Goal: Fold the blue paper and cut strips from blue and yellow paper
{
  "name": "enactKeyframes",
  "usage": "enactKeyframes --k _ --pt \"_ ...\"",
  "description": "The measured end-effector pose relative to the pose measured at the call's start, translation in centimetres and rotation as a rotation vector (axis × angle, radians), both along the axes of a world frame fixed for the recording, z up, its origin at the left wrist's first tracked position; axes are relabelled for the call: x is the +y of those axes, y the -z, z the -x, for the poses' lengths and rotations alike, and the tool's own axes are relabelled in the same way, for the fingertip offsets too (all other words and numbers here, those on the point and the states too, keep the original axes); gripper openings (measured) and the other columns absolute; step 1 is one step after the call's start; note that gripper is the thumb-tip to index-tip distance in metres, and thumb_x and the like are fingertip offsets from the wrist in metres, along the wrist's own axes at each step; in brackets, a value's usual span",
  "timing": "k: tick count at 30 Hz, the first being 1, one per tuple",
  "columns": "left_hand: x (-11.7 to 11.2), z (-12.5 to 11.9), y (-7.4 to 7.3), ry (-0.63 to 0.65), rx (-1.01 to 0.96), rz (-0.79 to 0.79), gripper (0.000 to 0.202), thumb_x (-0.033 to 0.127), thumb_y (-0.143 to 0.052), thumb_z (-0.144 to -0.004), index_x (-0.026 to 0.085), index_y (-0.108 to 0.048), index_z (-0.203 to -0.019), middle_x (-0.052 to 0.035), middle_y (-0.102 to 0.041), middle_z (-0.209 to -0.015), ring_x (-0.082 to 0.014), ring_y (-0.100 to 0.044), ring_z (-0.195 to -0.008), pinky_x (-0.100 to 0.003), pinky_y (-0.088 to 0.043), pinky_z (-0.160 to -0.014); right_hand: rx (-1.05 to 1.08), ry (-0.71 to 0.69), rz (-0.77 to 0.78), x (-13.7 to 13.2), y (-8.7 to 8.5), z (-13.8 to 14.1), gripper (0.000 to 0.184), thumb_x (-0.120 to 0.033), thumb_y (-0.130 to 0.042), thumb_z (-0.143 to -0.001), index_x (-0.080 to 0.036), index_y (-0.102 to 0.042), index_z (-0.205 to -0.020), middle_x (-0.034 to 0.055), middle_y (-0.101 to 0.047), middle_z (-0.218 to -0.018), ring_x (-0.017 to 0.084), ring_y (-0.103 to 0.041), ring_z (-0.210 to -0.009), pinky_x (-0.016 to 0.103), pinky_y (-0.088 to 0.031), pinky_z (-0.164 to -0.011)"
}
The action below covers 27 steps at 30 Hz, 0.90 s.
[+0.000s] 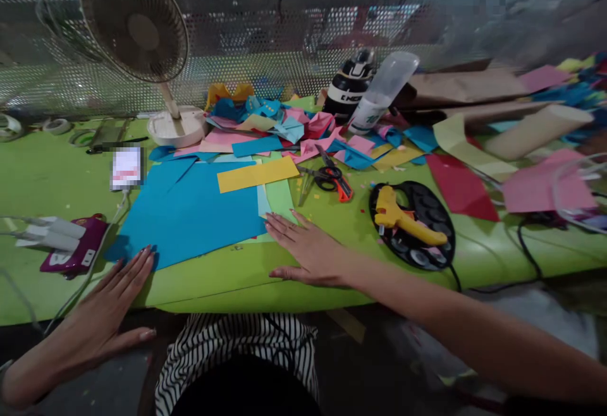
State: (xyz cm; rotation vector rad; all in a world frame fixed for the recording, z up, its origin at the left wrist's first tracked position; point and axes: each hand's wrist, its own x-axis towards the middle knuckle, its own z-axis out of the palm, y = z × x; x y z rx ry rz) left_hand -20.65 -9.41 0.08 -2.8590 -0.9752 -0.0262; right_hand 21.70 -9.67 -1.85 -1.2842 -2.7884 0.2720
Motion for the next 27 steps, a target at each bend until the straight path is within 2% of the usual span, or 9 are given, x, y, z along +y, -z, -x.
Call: enactKeyframes --k 5,10,14,16,19,21,24,27 --pt "-0.7 1.1 -0.2 -0.015 0.016 -0.072 0.108 0.076 -0.046 -0.077 0.009 -0.008 -0.153 -0.0166 -0.024 -0.155 -0.0296 -0.029 -0.141 -0.039 -0.012 -0.117 -0.010 -0.001 -0.037 -0.1 0.4 0.1 0.089 -0.068 -0.035 -0.090 -0.016 0.001 -0.153 0.0135 -0.011 -0.158 0.028 -0.016 -0.145 0.053 -0.013 -0.118" --pt "-0.8 0.7 -0.5 -0.022 -0.025 -0.140 0.102 0.075 -0.043 -0.080 0.013 -0.008 -0.153 -0.0144 -0.031 -0.153 -0.0282 -0.035 -0.139 -0.039 -0.012 -0.117 0.007 0.024 -0.128 0.5 -0.5 1.0 0.080 -0.065 -0.033 -0.092 -0.013 -0.020 -0.152 0.0159 -0.029 -0.153 0.028 -0.026 -0.143 0.054 -0.016 -0.117" --pt "0.3 -1.2 -1.0 -0.046 -0.056 -0.193 0.105 0.079 -0.042 -0.077 0.015 -0.009 -0.154 -0.0157 -0.025 -0.156 -0.0327 -0.030 -0.140 -0.046 -0.007 -0.117 0.096 0.001 -0.191 2.5 -1.6 4.5 0.076 -0.062 -0.031 -0.094 -0.010 -0.027 -0.149 0.0165 -0.026 -0.154 0.026 -0.019 -0.145 0.050 -0.015 -0.119" --pt "1.1 -2.9 -1.0 -0.038 -0.061 -0.169 0.108 0.080 -0.042 -0.075 0.014 -0.008 -0.154 -0.0169 -0.021 -0.156 -0.0347 -0.024 -0.142 -0.050 -0.007 -0.117 0.111 -0.087 -0.142 3.7 -1.7 6.6 0.078 -0.064 -0.032 -0.093 -0.011 -0.027 -0.149 0.0149 -0.022 -0.156 0.024 -0.013 -0.146 0.047 -0.011 -0.120" --pt "2.0 -4.8 -0.7 0.074 -0.034 -0.083 0.104 0.079 -0.038 -0.079 0.015 -0.004 -0.154 -0.0145 -0.022 -0.157 -0.0315 -0.021 -0.144 -0.047 -0.008 -0.117 0.108 -0.201 -0.020 4.7 -1.1 8.4 0.080 -0.066 -0.034 -0.091 -0.015 -0.022 -0.151 0.0114 -0.015 -0.158 0.024 -0.008 -0.147 0.048 -0.007 -0.120" --pt "2.3 -4.9 -0.4 0.122 -0.008 -0.007 0.100 0.076 -0.037 -0.082 0.015 -0.002 -0.153 -0.0126 -0.023 -0.157 -0.0287 -0.021 -0.144 -0.044 -0.009 -0.117 0.115 -0.213 0.070 4.7 -0.7 7.9 0.083 -0.068 -0.035 -0.090 -0.015 -0.018 -0.152 0.0110 -0.014 -0.158 0.025 -0.007 -0.147 0.049 -0.007 -0.120" --pt "2.2 -3.9 -0.3 0.122 0.002 0.072 0.099 0.074 -0.039 -0.083 0.014 -0.003 -0.153 -0.0124 -0.021 -0.157 -0.0279 -0.020 -0.145 -0.042 -0.011 -0.117 0.119 -0.134 0.169 4.1 -0.7 5.4 0.086 -0.068 -0.033 -0.090 -0.010 -0.016 -0.152 0.0137 -0.011 -0.158 0.026 -0.007 -0.147 0.048 -0.009 -0.120" --pt "1.9 -3.2 -0.5 0.111 -0.006 0.120 0.098 0.073 -0.041 -0.083 0.015 -0.003 -0.153 -0.0121 -0.021 -0.157 -0.0278 -0.019 -0.145 -0.043 -0.013 -0.117 0.148 -0.036 0.167 4.1 -1.1 3.5 0.079 -0.065 -0.036 -0.091 -0.012 -0.029 -0.149 0.0152 -0.023 -0.156 0.029 -0.022 -0.144 0.048 -0.020 -0.117"
